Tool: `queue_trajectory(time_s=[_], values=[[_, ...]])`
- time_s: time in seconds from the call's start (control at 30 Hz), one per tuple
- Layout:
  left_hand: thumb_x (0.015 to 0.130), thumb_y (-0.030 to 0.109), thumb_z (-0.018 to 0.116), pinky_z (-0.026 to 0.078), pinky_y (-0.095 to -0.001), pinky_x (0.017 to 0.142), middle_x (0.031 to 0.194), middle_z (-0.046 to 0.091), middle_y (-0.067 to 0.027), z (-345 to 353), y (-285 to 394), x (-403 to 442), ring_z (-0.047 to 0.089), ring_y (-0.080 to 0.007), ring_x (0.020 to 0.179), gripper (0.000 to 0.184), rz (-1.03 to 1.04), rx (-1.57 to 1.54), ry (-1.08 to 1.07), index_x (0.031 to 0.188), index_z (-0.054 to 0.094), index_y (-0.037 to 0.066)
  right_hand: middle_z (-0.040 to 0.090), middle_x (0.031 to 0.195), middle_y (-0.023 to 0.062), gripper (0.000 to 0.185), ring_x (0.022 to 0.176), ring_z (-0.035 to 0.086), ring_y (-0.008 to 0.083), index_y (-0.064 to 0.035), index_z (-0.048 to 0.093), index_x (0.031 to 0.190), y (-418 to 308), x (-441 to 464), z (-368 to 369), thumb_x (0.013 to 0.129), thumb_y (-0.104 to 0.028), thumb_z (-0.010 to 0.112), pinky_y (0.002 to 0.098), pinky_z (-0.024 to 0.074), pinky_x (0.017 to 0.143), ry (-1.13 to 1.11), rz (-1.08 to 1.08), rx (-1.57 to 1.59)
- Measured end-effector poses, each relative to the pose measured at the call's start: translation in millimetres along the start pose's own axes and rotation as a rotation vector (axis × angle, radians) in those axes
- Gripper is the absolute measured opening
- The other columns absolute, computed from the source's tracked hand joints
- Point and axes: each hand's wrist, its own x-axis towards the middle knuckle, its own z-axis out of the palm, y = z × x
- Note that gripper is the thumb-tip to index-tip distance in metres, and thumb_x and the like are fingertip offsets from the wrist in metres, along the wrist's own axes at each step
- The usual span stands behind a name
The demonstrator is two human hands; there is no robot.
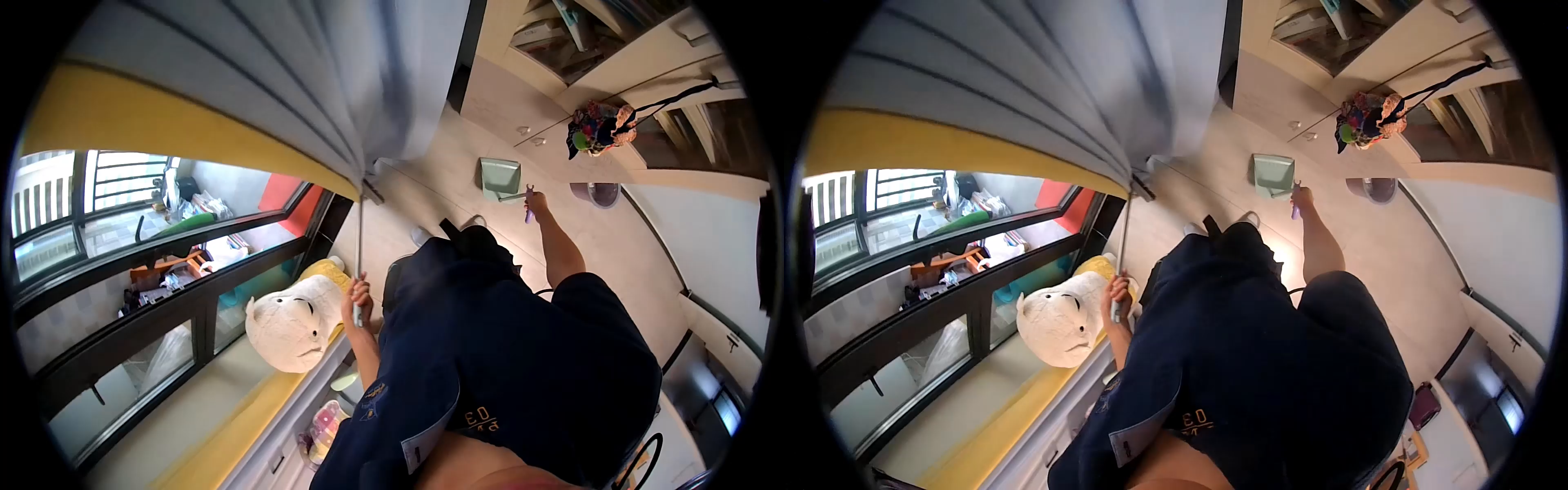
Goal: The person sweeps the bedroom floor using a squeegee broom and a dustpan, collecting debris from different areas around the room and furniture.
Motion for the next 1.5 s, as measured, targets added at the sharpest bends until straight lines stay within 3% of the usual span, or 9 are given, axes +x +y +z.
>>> queue_trajectory(time_s=[0.1,0.17,0.33,0.43,0.57,0.77,1.2,1.4,1.5], values=[[0.096,0.019,0.038,0.033,-0.0201,0.037,0.070,0.041,-0.0038,5.8,3.5,-2.7,0.039,-0.0077,0.047,0.033,0.069,-0.016,-0.084,0.111,0.040,-0.011,0.062,0.067,0.0105,0.017,0.050,0.060,0.0178,0.0023,0.060,0.083,20.3,22.0,-15.0,0.081,-0.013,0.054,0.0308,0.0472,0.043,0.053,0.033,-0.217],[0.097,0.017,0.036,0.034,-0.0198,0.038,0.069,0.040,-0.0041,12.4,5.9,-6.9,0.040,-0.0081,0.047,0.031,0.147,-0.006,-0.098,0.110,0.039,-0.011,0.065,0.070,0.0106,0.031,0.051,0.063,0.0220,0.0017,0.063,0.090,41.1,46.2,-33.0,0.082,-0.026,0.052,0.0346,0.0512,0.050,0.020,0.053,-0.330],[0.095,0.016,0.040,0.034,-0.0194,0.039,0.066,0.039,-0.0015,2.9,27.1,-18.3,0.039,-0.0072,0.047,0.026,0.260,0.115,-0.096,0.107,0.042,-0.007,0.056,0.113,0.0242,0.055,0.103,0.057,0.0350,-0.0014,0.057,0.112,-11.2,13.9,-50.1,0.077,-0.043,0.056,0.0399,0.0458,0.086,0.208,0.237,-0.873],[0.095,0.018,0.042,0.033,-0.0186,0.037,0.064,0.039,-0.0006,-13.3,39.1,-16.1,0.039,-0.0063,0.046,0.023,0.375,0.335,0.059,0.104,0.043,-0.003,0.047,0.122,0.0303,0.078,0.118,0.042,0.0418,0.0055,0.042,0.125,-64.3,61.8,-25.9,0.072,-0.048,0.062,0.0439,0.0363,0.097,0.221,-0.320,-0.879],[0.094,0.021,0.044,0.031,-0.0177,0.035,0.060,0.038,0.0024,-14.2,35.1,-16.0,0.038,-0.0047,0.044,0.016,0.350,0.342,0.198,0.092,0.046,0.004,0.040,0.128,0.0302,0.090,0.122,0.039,0.0380,0.0121,0.029,0.130,-361.9,-49.3,32.1,0.072,-0.042,0.071,0.0398,0.0291,0.103,0.341,-1.211,-0.133],[0.091,0.018,0.047,0.031,-0.0175,0.034,0.060,0.040,0.0035,-44.8,44.1,-8.8,0.037,-0.0030,0.042,0.011,0.175,0.419,0.186,0.086,0.048,0.009,0.035,0.135,0.0226,0.082,0.126,0.034,0.0304,0.0086,0.022,0.134,-571.9,-188.6,111.0,0.079,-0.036,0.061,0.0370,0.0275,0.103,0.019,-1.386,0.141],[0.089,0.027,0.051,0.037,-0.0311,0.038,0.052,0.048,-0.0059,-32.5,-3.4,75.4,0.046,-0.0148,0.041,0.029,0.034,1.689,0.439,0.075,0.055,0.002,0.040,0.132,0.0199,0.054,0.122,0.038,0.0312,0.0030,0.025,0.136,-555.9,-289.2,207.2,0.093,-0.027,0.037,0.0380,0.0317,0.100,-0.026,-1.319,0.312],[0.088,0.023,0.050,0.046,-0.0357,0.071,0.093,0.064,-0.0181,-13.3,-64.6,68.0,0.060,-0.0266,0.084,0.027,0.065,2.140,0.079,0.099,0.063,0.003,0.043,0.124,0.0212,0.054,0.115,0.042,0.0330,0.0039,0.026,0.134,-496.4,-318.5,179.3,0.090,-0.023,0.039,0.0392,0.0344,0.093,-0.151,-1.302,0.372],[0.086,0.020,0.051,0.046,-0.0360,0.071,0.095,0.064,-0.0171,-24.3,-55.6,74.6,0.061,-0.0239,0.084,0.025,0.026,2.107,0.058,0.100,0.063,0.003,0.045,0.121,0.0218,0.054,0.111,0.043,0.0339,0.0043,0.027,0.134,-458.3,-341.6,176.3,0.088,-0.021,0.040,0.0398,0.0358,0.090,-0.257,-1.259,0.373]])
